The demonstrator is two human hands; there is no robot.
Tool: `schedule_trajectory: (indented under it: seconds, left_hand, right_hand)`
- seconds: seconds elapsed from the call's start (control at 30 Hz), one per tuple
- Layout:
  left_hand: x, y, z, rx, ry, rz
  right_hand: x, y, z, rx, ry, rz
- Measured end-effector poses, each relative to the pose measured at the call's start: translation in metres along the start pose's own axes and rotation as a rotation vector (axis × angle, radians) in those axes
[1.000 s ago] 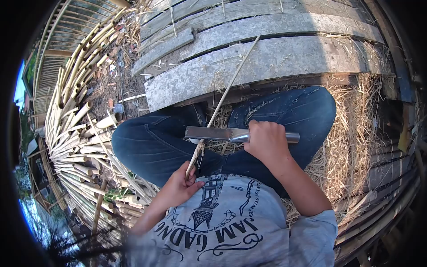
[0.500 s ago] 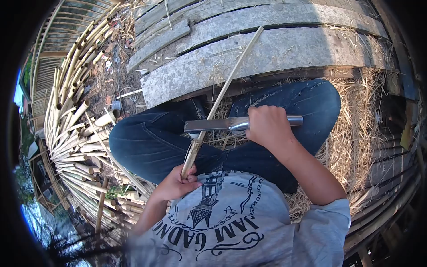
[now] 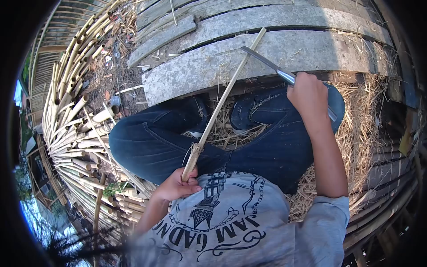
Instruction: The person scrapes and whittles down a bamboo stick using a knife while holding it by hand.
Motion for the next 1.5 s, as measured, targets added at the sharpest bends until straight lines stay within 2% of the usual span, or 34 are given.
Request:
schedule_trajectory:
  seconds: [0.07, 0.13, 0.23, 0.3, 0.37, 0.43, 0.63, 0.77, 0.9, 0.97, 1.03, 1.17, 1.27, 1.4, 1.5]
  left_hand:
    - [0.001, 0.003, 0.004, 0.029, 0.018, -0.007]
    - [0.003, 0.006, 0.007, -0.085, -0.114, -0.037]
    - [0.002, 0.008, 0.005, -0.130, -0.163, -0.046]
    - [0.000, 0.008, 0.004, -0.136, -0.146, -0.030]
    - [-0.001, 0.004, 0.001, -0.139, -0.133, -0.010]
    - [-0.002, 0.006, 0.004, -0.097, -0.117, -0.027]
    - [-0.001, 0.005, 0.006, -0.088, -0.103, -0.026]
    - [-0.002, 0.008, 0.002, -0.111, -0.110, -0.025]
    - [-0.001, 0.008, 0.002, -0.125, -0.112, -0.016]
    - [-0.002, 0.005, 0.001, -0.123, -0.101, -0.004]
    - [-0.004, 0.004, -0.003, -0.116, -0.106, 0.007]
    - [-0.004, 0.007, 0.001, -0.140, -0.127, 0.020]
    - [0.002, 0.007, 0.001, -0.130, -0.099, -0.005]
    - [-0.003, 0.005, 0.000, -0.136, -0.100, 0.022]
    - [-0.005, 0.008, -0.002, -0.119, -0.124, 0.006]
  right_hand:
    - [-0.010, 0.007, 0.004, -0.044, -0.055, 0.038]
    - [-0.007, -0.013, -0.024, -0.149, 0.026, -0.052]
    - [0.020, -0.053, -0.069, -0.369, 0.145, -0.199]
    - [0.032, -0.049, -0.067, -0.301, 0.199, -0.233]
    - [0.034, -0.035, -0.059, -0.344, 0.187, -0.134]
    - [0.033, -0.026, -0.056, -0.331, 0.169, -0.133]
    - [0.021, -0.005, -0.039, -0.219, -0.007, -0.103]
    - [0.008, -0.025, -0.054, -0.264, 0.054, -0.099]
    - [0.021, -0.056, -0.093, -0.535, 0.136, -0.116]
    - [0.025, -0.040, -0.082, -0.505, 0.149, -0.097]
    - [0.030, -0.006, -0.050, -0.322, 0.090, -0.045]
    - [0.022, -0.016, -0.058, -0.357, 0.048, -0.043]
    - [0.020, -0.039, -0.073, -0.487, 0.058, -0.103]
    - [0.027, -0.007, -0.042, -0.434, 0.074, 0.039]
    - [0.022, -0.012, -0.048, -0.412, 0.048, 0.003]
Point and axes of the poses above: each hand's wrist, its own y-axis towards the middle knuckle, its own x-axis out of the palm, z = x × y, the point moved 5 cm from there along y, towards the middle knuckle, and after that the axes turned 3 degrees about z, right-handed, at the moved point
